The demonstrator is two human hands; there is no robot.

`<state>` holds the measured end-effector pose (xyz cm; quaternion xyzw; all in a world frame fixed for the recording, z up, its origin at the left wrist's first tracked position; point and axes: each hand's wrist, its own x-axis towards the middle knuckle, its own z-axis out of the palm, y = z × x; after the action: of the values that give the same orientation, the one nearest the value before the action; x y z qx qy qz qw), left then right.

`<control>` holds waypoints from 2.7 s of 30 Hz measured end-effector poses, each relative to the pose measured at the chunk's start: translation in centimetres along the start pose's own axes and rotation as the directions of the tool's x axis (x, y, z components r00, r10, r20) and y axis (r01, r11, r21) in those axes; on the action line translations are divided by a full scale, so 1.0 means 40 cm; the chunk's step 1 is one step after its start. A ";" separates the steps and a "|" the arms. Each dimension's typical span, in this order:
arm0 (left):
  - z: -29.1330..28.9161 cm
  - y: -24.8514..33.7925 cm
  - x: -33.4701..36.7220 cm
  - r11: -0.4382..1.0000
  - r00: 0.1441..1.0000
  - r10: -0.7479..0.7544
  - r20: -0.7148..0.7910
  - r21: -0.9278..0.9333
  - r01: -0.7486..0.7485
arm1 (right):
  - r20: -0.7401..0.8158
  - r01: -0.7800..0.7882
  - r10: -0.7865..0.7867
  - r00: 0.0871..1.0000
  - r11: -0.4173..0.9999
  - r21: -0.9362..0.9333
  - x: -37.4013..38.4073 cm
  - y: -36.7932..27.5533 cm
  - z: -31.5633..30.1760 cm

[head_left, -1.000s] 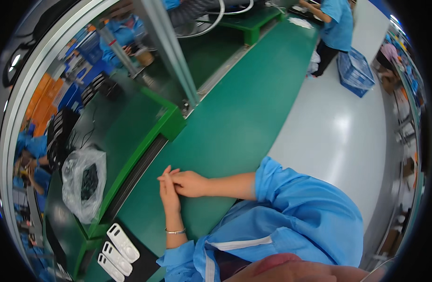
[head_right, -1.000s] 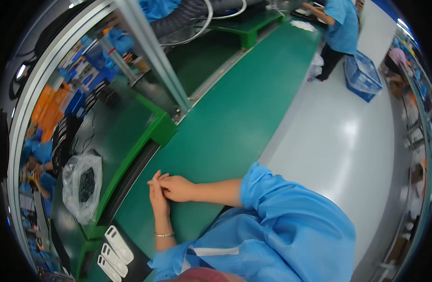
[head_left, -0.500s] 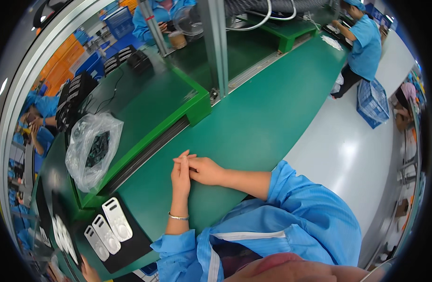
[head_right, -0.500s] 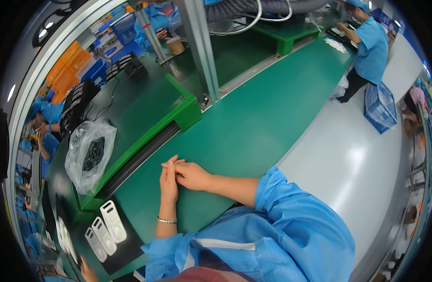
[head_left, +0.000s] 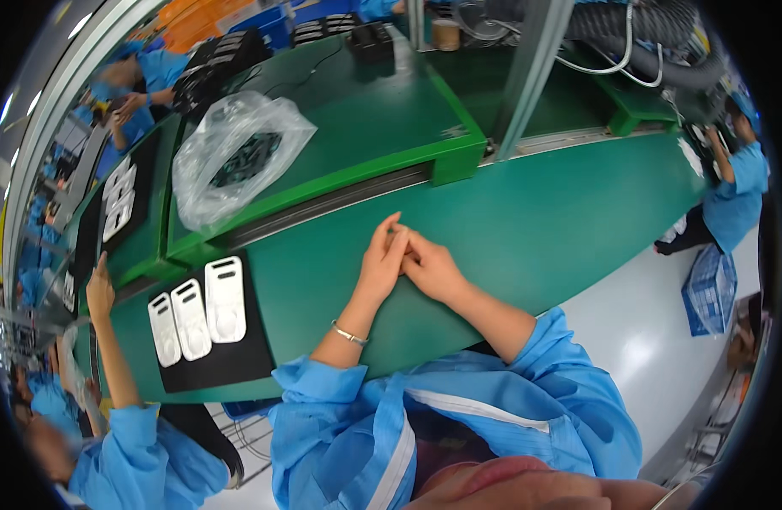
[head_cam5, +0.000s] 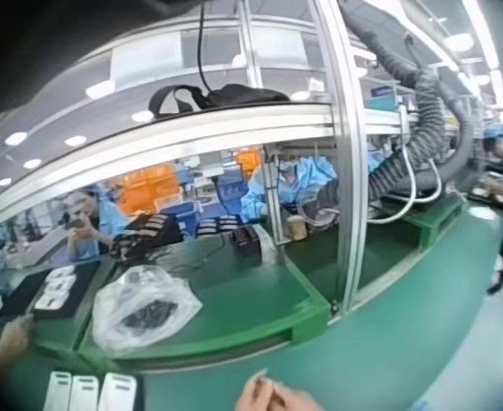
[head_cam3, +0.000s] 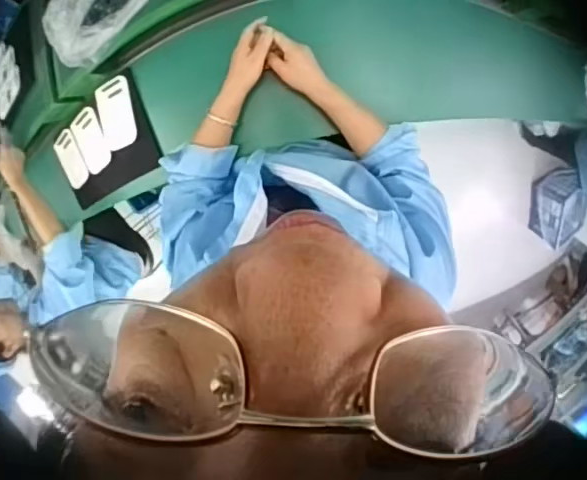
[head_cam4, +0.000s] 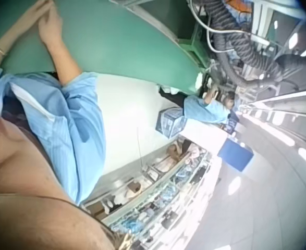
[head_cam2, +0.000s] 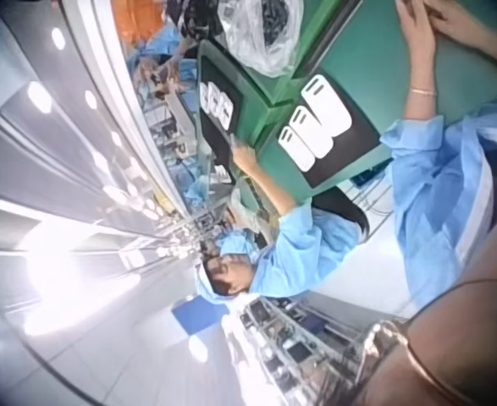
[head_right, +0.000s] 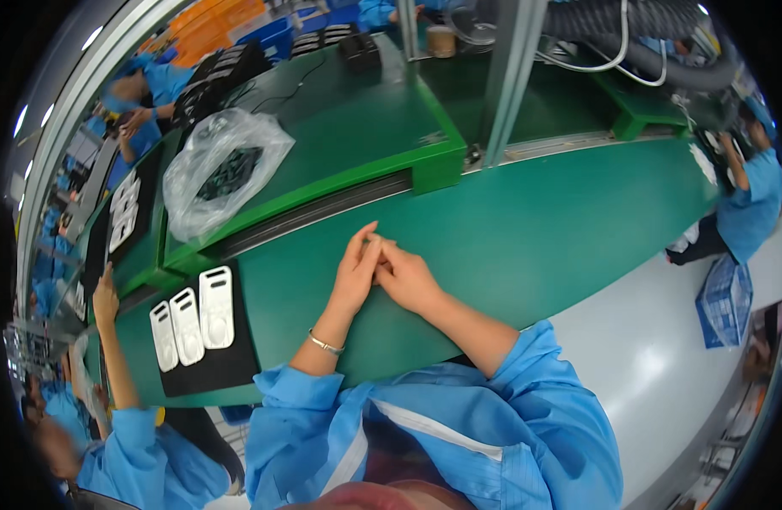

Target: Manually inserting electronic components into white plastic casings on an assembly line.

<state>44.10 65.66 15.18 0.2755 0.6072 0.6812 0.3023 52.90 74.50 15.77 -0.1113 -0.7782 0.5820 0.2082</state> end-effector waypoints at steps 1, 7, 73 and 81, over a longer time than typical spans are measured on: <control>-0.001 0.004 -0.004 1.000 1.000 -0.004 -0.028 0.002 0.004 | 0.019 -0.023 0.023 1.000 1.000 0.015 -0.001 -0.006 -0.003; 0.007 0.013 0.000 0.998 0.998 -0.054 0.037 -0.013 0.054 | 0.074 -0.104 0.105 0.992 0.994 -0.020 0.000 -0.017 -0.020; -0.019 0.066 -0.020 0.999 0.994 -0.029 -0.101 -0.036 0.025 | -0.001 0.286 -0.301 0.954 0.906 -0.311 -0.033 -0.013 -0.013; -0.086 0.062 0.030 0.979 0.999 -0.035 -0.020 -0.200 0.030 | -0.029 0.347 -0.396 0.918 0.834 -0.428 0.010 -0.004 -0.014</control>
<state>40.57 64.08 17.27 0.2258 0.5435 0.7370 0.3324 52.80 75.09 16.13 -0.0330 -0.8768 0.3444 0.3338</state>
